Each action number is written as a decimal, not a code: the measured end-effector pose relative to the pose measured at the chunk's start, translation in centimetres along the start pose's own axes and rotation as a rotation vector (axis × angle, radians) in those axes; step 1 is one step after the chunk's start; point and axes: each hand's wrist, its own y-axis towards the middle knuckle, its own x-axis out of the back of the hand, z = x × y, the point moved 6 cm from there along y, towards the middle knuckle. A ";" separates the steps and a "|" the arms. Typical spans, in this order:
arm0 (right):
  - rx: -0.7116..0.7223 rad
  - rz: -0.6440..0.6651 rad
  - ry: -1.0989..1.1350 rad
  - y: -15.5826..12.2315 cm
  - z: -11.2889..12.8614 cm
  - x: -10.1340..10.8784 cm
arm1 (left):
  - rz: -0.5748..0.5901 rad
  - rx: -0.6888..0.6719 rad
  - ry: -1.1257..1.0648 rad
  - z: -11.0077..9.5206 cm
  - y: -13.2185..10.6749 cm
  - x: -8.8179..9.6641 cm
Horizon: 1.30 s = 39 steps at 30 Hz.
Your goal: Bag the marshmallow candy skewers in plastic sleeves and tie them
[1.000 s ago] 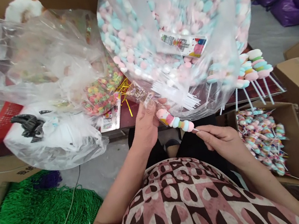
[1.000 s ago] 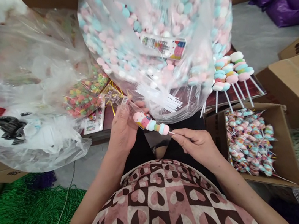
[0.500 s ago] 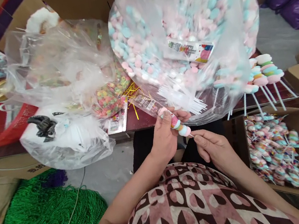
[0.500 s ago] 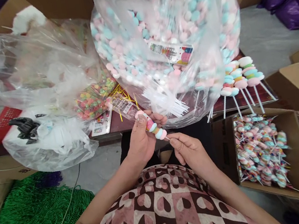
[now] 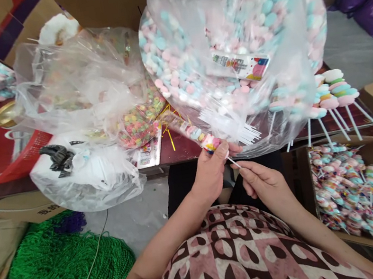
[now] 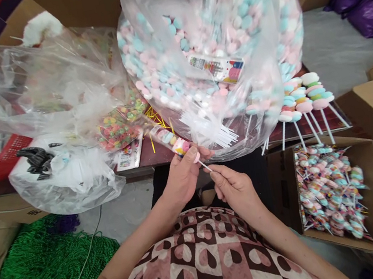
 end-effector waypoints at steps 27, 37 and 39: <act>-0.083 0.129 0.166 0.2 -0.1 -1.0 | 0.017 -0.013 -0.046 -2.2 0.5 0.6; 0.009 0.082 0.114 1.0 1.1 -1.5 | -0.001 0.052 0.070 0.4 -0.3 0.4; 0.025 0.051 0.089 1.1 1.3 -1.0 | 0.013 0.021 0.102 0.0 0.0 0.6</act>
